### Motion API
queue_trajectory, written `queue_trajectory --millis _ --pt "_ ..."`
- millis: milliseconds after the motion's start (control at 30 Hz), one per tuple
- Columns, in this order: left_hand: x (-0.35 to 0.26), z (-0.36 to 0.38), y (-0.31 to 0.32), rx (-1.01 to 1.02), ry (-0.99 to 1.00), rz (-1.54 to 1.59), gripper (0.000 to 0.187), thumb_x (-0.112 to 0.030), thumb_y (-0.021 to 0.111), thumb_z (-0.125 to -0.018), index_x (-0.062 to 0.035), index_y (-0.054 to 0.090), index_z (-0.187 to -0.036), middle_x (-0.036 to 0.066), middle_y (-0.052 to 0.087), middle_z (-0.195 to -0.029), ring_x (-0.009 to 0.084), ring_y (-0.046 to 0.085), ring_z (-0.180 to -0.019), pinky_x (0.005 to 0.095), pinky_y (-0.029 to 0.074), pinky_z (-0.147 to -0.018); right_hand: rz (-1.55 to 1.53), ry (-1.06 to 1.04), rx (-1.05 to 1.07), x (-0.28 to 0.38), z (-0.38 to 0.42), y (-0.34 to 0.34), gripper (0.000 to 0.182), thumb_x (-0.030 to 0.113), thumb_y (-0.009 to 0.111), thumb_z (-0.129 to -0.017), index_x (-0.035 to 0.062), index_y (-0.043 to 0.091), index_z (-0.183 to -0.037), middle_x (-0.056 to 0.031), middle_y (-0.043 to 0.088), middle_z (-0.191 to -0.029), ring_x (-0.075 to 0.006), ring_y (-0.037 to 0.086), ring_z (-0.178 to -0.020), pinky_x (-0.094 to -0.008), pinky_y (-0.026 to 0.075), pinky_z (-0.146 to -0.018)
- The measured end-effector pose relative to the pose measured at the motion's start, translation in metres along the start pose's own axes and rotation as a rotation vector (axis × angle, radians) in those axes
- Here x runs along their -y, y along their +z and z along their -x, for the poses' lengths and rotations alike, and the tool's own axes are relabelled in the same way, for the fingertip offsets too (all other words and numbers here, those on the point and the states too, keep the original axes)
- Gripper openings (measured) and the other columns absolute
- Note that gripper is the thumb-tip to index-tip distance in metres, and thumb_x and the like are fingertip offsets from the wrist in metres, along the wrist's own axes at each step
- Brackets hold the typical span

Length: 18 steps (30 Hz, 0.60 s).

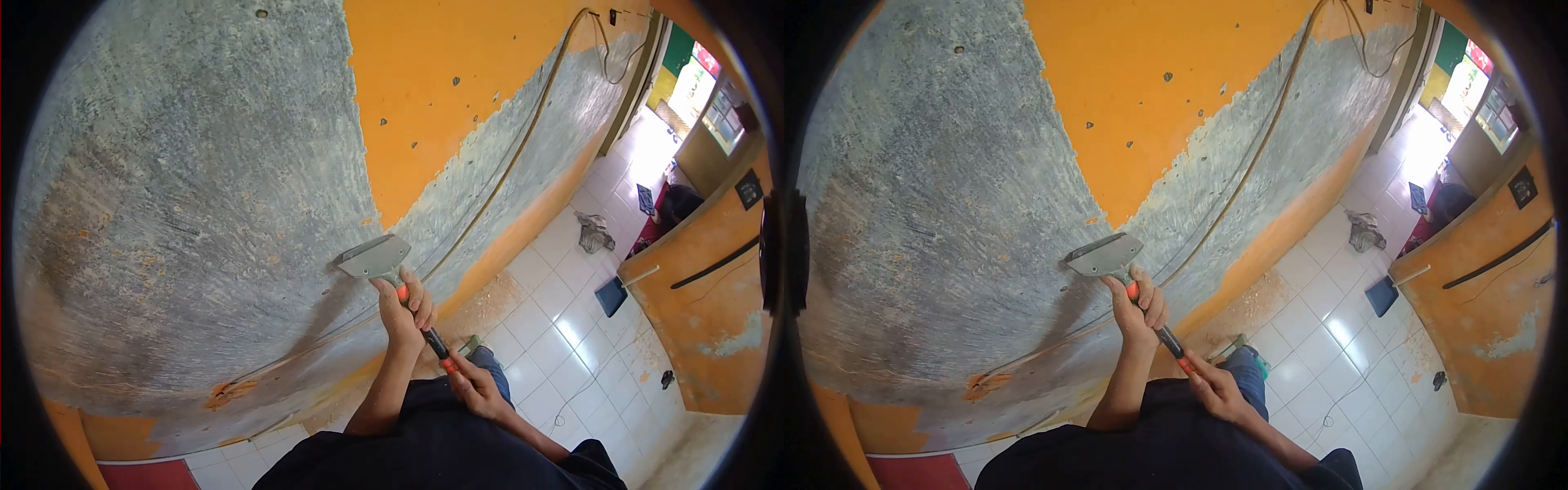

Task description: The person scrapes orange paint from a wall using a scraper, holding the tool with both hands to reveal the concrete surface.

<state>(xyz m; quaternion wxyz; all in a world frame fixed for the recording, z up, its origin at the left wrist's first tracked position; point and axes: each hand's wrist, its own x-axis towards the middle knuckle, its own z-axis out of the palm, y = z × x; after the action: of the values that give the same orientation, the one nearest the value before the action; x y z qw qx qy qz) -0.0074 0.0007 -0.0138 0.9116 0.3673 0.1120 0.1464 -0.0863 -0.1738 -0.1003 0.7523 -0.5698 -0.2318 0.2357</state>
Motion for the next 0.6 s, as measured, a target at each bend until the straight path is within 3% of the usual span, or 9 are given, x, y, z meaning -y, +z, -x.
queue_trajectory --millis 100,200,400,500,600 --pt "-0.001 0.0 0.002 -0.013 -0.012 -0.04 0.059 -0.073 0.032 -0.086 -0.0161 0.046 -0.091 -0.006 0.031 -0.056 0.0054 0.025 -0.036 0.0222 0.022 -0.032 -0.085 0.053 0.033 0.007 -0.003 0.001 0.05 0.017 0.041 -0.101 0.0083 0.026 -0.147 0.0019 0.043 -0.071 -0.0064 0.039 -0.056 -0.0221 0.035 -0.052" --pt "-0.001 0.0 0.006 0.016 0.029 0.021 0.051 -0.067 0.036 -0.089 -0.0172 0.046 -0.09 -0.007 0.033 -0.055 0.0051 0.022 -0.033 0.0225 0.018 -0.029 -0.145 0.061 -0.032 0.01 -0.002 0.001 0.046 0.016 0.046 -0.1 0.0036 0.036 -0.143 0.0039 0.044 -0.069 -0.0044 0.04 -0.058 -0.0201 0.035 -0.054" --pt "-0.003 0.002 0.003 0.004 0.008 0.009 0.056 -0.071 0.034 -0.087 -0.0166 0.045 -0.092 -0.006 0.031 -0.056 0.0057 0.023 -0.034 0.022 0.021 -0.031 -0.078 0.125 -0.079 0.027 -0.003 0.003 0.042 0.014 0.048 -0.098 0.0013 0.043 -0.138 0.0033 0.046 -0.067 -0.0039 0.041 -0.058 -0.0197 0.035 -0.054" --pt "0.001 0.003 0.003 0.0 0.022 0.027 0.055 -0.071 0.034 -0.087 -0.0165 0.045 -0.092 -0.006 0.031 -0.055 0.0056 0.023 -0.034 0.022 0.021 -0.031 0.035 0.05 -0.054 0.026 -0.004 -0.001 0.045 0.018 0.048 -0.099 0.0039 0.04 -0.14 0.0024 0.047 -0.067 -0.0049 0.042 -0.056 -0.0212 0.035 -0.052" --pt "0.0 0.0 0.004 0.002 0.055 0.08 0.048 -0.063 0.035 -0.092 -0.0155 0.045 -0.091 -0.005 0.034 -0.056 0.0061 0.023 -0.032 0.0228 0.019 -0.028 0.135 0.048 -0.064 0.025 -0.01 -0.002 0.044 0.019 0.049 -0.098 0.0029 0.042 -0.138 0.0014 0.05 -0.067 -0.0049 0.045 -0.056 -0.021 0.035 -0.052"
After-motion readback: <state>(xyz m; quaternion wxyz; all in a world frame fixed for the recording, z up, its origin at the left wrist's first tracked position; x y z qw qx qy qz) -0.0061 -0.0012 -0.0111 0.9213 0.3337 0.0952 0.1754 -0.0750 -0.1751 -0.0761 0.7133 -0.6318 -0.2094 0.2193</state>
